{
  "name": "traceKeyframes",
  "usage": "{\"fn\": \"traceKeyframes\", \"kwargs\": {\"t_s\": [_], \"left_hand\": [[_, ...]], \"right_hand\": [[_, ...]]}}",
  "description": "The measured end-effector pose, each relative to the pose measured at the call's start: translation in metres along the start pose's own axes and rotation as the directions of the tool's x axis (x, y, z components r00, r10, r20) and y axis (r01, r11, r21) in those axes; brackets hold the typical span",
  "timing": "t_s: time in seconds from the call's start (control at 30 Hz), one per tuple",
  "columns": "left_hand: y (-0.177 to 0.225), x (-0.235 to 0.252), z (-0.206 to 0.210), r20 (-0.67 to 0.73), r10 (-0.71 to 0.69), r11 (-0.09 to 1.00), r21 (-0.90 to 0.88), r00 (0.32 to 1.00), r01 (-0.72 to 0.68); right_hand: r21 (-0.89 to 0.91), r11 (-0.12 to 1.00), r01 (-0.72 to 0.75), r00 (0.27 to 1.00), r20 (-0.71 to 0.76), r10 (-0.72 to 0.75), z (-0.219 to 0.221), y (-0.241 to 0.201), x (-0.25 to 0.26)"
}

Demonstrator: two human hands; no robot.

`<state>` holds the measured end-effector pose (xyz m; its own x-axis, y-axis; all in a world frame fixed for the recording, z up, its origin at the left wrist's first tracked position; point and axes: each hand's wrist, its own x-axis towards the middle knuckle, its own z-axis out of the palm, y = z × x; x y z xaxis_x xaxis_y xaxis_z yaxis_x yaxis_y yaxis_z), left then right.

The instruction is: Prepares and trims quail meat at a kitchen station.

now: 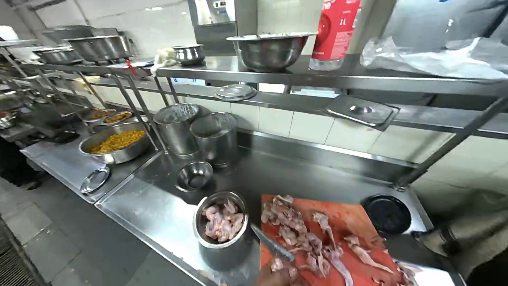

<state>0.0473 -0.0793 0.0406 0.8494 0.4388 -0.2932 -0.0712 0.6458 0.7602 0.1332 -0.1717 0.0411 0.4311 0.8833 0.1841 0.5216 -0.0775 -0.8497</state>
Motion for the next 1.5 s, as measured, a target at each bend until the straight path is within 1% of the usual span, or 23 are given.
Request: {"fn": "traceKeyframes", "kwargs": {"t_s": [0.1, 0.2, 0.27, 0.33, 0.4, 0.5, 0.57, 0.6, 0.67, 0.7, 0.77, 0.83, 0.87, 0.97, 1.07, 1.1, 1.2, 1.23, 1.27, 1.3, 1.37, 1.43, 1.5], "left_hand": [[0.0, -0.002, 0.002, 0.031, -0.032, 0.999, 0.0, 0.999, 0.032], [0.0, -0.004, 0.007, -0.015, 0.011, 0.999, 0.049, 1.0, -0.01], [0.001, -0.007, 0.013, -0.04, 0.053, 0.996, 0.079, 0.998, -0.05], [0.003, -0.01, 0.02, -0.054, 0.114, 0.99, 0.084, 0.992, -0.109], [0.004, -0.01, 0.024, -0.087, 0.2, 0.976, 0.104, 0.976, -0.191], [0.001, -0.005, 0.027, -0.157, 0.362, 0.925, 0.18, 0.919, -0.334], [0.006, -0.005, 0.025, -0.109, 0.379, 0.907, 0.243, 0.919, -0.345], [0.008, -0.005, 0.022, -0.064, 0.356, 0.909, 0.255, 0.932, -0.33], [0.012, -0.005, 0.013, 0.017, 0.307, 0.91, 0.288, 0.951, -0.299], [0.014, -0.004, 0.008, 0.048, 0.306, 0.891, 0.338, 0.951, -0.304], [0.017, 0.0, -0.005, 0.107, 0.316, 0.806, 0.495, 0.943, -0.326], [0.021, 0.004, -0.017, 0.152, 0.293, 0.676, 0.665, 0.944, -0.317], [0.022, 0.005, -0.021, 0.174, 0.274, 0.617, 0.722, 0.946, -0.312], [0.017, 0.007, -0.02, 0.212, 0.223, 0.519, 0.8, 0.951, -0.3], [0.011, 0.01, -0.017, 0.218, 0.228, 0.468, 0.83, 0.949, -0.303], [0.01, 0.01, -0.017, 0.213, 0.235, 0.457, 0.837, 0.948, -0.301], [0.01, 0.008, -0.019, 0.194, 0.258, 0.434, 0.852, 0.947, -0.292], [0.009, 0.008, -0.02, 0.182, 0.263, 0.42, 0.863, 0.948, -0.282], [0.009, 0.009, -0.02, 0.168, 0.272, 0.394, 0.879, 0.947, -0.269], [0.009, 0.01, -0.02, 0.153, 0.283, 0.36, 0.898, 0.947, -0.253], [0.012, 0.012, -0.017, 0.136, 0.291, 0.286, 0.932, 0.947, -0.221], [0.014, 0.014, -0.014, 0.162, 0.322, 0.2, 0.952, 0.933, -0.234], [0.016, 0.015, -0.012, 0.212, 0.367, 0.051, 0.968, 0.906, -0.247]], "right_hand": [[-0.01, 1.0, -0.022, 0.999, 0.032, 0.022, -0.007, -0.005, -0.005], [-0.015, 1.0, -0.026, 1.0, 0.01, 0.026, -0.013, -0.011, -0.011], [-0.066, 0.998, -0.025, 1.0, -0.006, 0.025, -0.014, -0.013, -0.016], [-0.131, 0.991, -0.035, 0.999, -0.011, 0.034, -0.015, -0.018, -0.017], [-0.169, 0.986, -0.008, 0.999, -0.038, 0.001, -0.014, -0.02, -0.018], [-0.143, 0.99, 0.005, 0.998, -0.056, -0.013, -0.011, -0.023, -0.022], [-0.152, 0.988, 0.013, 0.994, -0.101, -0.029, -0.011, -0.029, -0.023], [-0.148, 0.988, 0.032, 0.992, -0.12, -0.05, -0.01, -0.027, -0.025], [-0.101, 0.992, 0.077, 0.986, -0.142, -0.091, -0.009, -0.008, -0.026], [-0.056, 0.996, 0.069, 0.99, -0.122, -0.075, -0.012, 0.002, -0.025], [0.128, 0.992, -0.018, 1.0, -0.021, 0.021, -0.023, 0.019, -0.021], [0.341, 0.93, -0.136, 0.983, 0.161, 0.084, -0.042, 0.023, -0.015], [0.4, 0.897, -0.188, 0.965, 0.245, 0.093, -0.051, 0.021, -0.011], [0.457, 0.85, -0.261, 0.916, 0.395, 0.069, -0.059, 0.017, -0.006], [0.475, 0.831, -0.289, 0.903, 0.424, 0.072, -0.048, 0.015, -0.01], [0.516, 0.785, -0.342, 0.895, 0.433, 0.105, -0.045, 0.013, -0.013], [0.674, 0.543, -0.501, 0.854, 0.485, 0.187, -0.04, 0.001, -0.021], [0.699, 0.49, -0.521, 0.846, 0.496, 0.193, -0.039, -0.001, -0.021], [0.696, 0.472, -0.541, 0.835, 0.512, 0.203, -0.039, 0.0, -0.021], [0.67, 0.481, -0.565, 0.817, 0.534, 0.215, -0.039, 0.003, -0.019], [0.58, 0.556, -0.596, 0.789, 0.553, 0.269, -0.039, 0.005, -0.015], [0.512, 0.618, -0.597, 0.787, 0.522, 0.328, -0.033, 0.01, -0.014], [0.46, 0.671, -0.582, 0.801, 0.467, 0.376, -0.033, 0.01, -0.014]]}}
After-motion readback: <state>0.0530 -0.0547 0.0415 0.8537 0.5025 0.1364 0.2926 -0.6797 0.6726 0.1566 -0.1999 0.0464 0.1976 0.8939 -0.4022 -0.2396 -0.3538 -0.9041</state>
